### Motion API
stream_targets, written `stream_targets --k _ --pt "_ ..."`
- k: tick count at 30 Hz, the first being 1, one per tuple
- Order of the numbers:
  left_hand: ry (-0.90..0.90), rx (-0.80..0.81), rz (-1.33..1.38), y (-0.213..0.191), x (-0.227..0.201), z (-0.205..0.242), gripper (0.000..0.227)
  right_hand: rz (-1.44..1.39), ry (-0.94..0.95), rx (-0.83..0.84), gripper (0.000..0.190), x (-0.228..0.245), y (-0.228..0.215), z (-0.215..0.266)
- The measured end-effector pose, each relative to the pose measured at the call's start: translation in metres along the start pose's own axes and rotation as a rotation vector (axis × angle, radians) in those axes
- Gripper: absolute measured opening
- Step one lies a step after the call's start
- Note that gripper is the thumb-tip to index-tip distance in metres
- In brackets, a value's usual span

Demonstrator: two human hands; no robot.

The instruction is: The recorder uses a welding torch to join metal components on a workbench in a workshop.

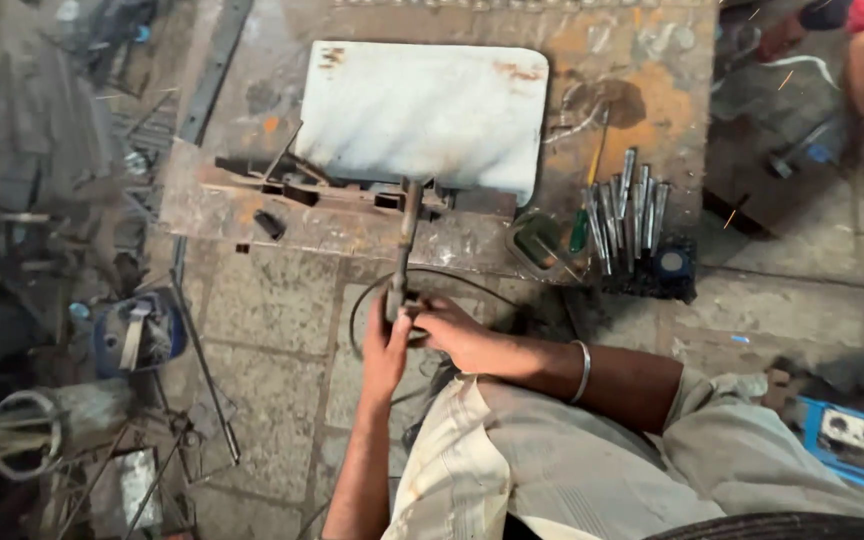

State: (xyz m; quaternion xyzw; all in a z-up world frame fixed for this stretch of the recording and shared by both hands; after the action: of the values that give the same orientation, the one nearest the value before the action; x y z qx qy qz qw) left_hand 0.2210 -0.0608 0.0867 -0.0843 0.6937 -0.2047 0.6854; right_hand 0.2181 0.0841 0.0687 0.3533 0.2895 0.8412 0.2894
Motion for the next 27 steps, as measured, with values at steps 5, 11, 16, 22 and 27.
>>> stream_targets --k 5,11,16,22,27 --pt "0.050 -0.026 -0.352 -0.037 0.010 0.005 0.053 0.151 0.258 0.061 0.033 0.026 -0.027 0.002" --pt "-0.309 0.136 -0.399 -0.057 0.067 0.009 0.053 0.773 -0.189 -0.207 0.049 0.150 -0.185 -0.033" --pt "-0.291 0.352 -0.269 -0.057 0.107 -0.007 0.048 1.395 -0.537 -0.953 0.037 0.244 -0.304 -0.095" --pt "-0.260 0.454 -0.263 -0.070 0.098 -0.033 0.042 1.483 -0.439 -1.134 0.032 0.262 -0.333 -0.158" --pt "-0.297 0.452 -0.372 -0.116 0.137 -0.031 0.042 1.368 -0.311 -1.231 0.022 0.255 -0.345 -0.199"
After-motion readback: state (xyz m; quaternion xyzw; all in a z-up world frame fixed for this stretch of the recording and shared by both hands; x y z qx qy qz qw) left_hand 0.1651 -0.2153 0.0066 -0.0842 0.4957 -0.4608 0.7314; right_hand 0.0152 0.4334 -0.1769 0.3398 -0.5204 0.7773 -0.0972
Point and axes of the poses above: each hand's wrist, its own z-axis away from the middle knuckle, its own y-axis out of the palm, x = y × z, the point moved 3 cm from there along -z, towards the middle knuckle, and after that the axes turned 15 degrees about -z, right-handed, at the moved point
